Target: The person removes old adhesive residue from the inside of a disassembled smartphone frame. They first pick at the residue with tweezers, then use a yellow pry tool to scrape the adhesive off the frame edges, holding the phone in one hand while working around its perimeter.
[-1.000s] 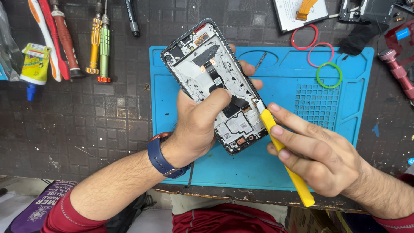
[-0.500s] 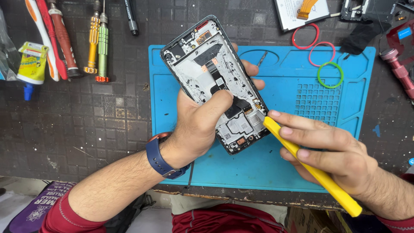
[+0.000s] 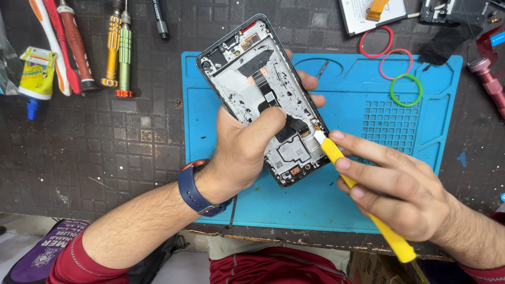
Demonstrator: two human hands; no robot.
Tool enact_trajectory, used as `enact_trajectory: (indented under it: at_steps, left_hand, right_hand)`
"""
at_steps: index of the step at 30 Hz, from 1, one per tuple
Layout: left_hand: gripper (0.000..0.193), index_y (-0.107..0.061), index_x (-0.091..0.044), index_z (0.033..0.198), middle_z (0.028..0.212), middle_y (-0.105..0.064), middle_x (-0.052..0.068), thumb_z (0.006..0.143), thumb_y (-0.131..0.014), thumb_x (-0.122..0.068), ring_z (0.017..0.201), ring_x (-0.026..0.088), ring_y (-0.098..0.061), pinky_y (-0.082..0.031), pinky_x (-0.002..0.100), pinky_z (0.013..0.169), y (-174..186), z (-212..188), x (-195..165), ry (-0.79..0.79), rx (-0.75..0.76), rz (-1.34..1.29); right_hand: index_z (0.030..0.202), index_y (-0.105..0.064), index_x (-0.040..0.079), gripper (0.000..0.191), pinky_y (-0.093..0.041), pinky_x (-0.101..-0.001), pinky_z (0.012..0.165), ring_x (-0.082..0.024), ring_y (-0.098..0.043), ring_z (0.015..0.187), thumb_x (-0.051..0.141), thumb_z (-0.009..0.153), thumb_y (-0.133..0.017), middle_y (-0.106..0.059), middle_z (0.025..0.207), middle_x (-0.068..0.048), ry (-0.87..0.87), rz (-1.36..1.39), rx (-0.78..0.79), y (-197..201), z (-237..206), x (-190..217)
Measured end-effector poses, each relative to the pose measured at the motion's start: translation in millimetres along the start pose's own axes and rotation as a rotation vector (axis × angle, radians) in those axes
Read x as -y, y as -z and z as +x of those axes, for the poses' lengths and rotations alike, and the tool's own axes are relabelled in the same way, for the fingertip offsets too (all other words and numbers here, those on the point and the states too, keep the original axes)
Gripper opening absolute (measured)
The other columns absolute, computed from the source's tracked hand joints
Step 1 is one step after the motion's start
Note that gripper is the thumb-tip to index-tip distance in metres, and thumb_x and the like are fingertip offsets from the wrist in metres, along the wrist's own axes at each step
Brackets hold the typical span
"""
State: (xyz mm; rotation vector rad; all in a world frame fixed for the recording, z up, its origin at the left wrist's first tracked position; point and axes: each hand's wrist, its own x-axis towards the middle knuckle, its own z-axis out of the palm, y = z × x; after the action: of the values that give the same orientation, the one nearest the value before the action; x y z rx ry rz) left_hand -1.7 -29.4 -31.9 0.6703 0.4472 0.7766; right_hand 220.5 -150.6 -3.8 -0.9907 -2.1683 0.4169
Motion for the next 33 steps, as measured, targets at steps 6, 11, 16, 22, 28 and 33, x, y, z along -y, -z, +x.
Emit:
enact_trajectory:
  at_steps: [6, 11, 16, 22, 28, 33]
  left_hand:
    - [0.06, -0.037, -0.001, 0.157, 0.133, -0.061, 0.02, 0.098, -0.043, 0.007, 0.122, 0.031, -0.067, -0.059, 0.046, 0.105, 0, 1, -1, 0.011, -0.001, -0.013]
    - [0.058, -0.038, 0.0, 0.155, 0.133, -0.061, 0.02, 0.098, -0.041, 0.009, 0.122, 0.03, -0.067, -0.059, 0.045, 0.105, 1, 0, 0, 0.013, 0.023, 0.012]
    - [0.056, -0.039, 0.001, 0.154, 0.133, -0.062, 0.019, 0.099, -0.04, 0.01, 0.122, 0.028, -0.067, -0.059, 0.043, 0.108, 1, -2, 3, 0.01, 0.047, 0.028]
    - [0.05, -0.04, 0.002, 0.15, 0.132, -0.062, 0.018, 0.101, -0.041, 0.009, 0.122, 0.026, -0.067, -0.059, 0.042, 0.108, 0, -2, 3, -0.007, 0.056, 0.057]
    - [0.055, -0.04, 0.002, 0.154, 0.132, -0.062, 0.018, 0.099, -0.042, 0.01, 0.121, 0.026, -0.067, -0.06, 0.042, 0.106, -2, -1, 3, 0.009, 0.042, 0.071]
    - [0.051, -0.04, 0.003, 0.15, 0.132, -0.062, 0.018, 0.099, -0.041, 0.011, 0.122, 0.027, -0.067, -0.06, 0.042, 0.106, -3, -2, 2, 0.001, 0.056, 0.061]
  right_hand:
    - [0.096, -0.053, 0.001, 0.032, -0.063, -0.0473, 0.083, -0.054, -0.067, 0.117, -0.009, 0.084, -0.081, -0.063, 0.119, -0.02, 0.091, -0.144, 0.07, 6, 10, 0]
    - [0.101, -0.054, -0.001, 0.034, -0.064, -0.0469, 0.089, -0.046, -0.067, 0.116, -0.003, 0.084, -0.083, -0.062, 0.121, -0.024, 0.018, -0.156, 0.033, 5, 22, -1]
    - [0.103, -0.056, -0.001, 0.032, -0.06, -0.0495, 0.096, -0.042, -0.063, 0.122, 0.005, 0.087, -0.082, -0.061, 0.13, -0.026, -0.01, -0.27, 0.1, 7, 28, 1]
    - [0.095, -0.059, 0.003, 0.02, -0.053, -0.054, 0.104, -0.038, -0.062, 0.125, 0.011, 0.089, -0.076, -0.063, 0.133, -0.021, -0.026, -0.379, 0.222, 7, 30, 5]
    - [0.094, -0.055, 0.002, 0.02, -0.055, -0.0518, 0.103, -0.037, -0.064, 0.121, 0.008, 0.091, -0.074, -0.062, 0.134, -0.022, 0.016, -0.419, 0.204, 7, 30, 5]
    - [0.097, -0.053, -0.001, 0.022, -0.059, -0.0449, 0.086, -0.038, -0.066, 0.106, 0.001, 0.088, -0.073, -0.059, 0.132, -0.029, 0.055, -0.359, 0.187, 8, 29, 3]
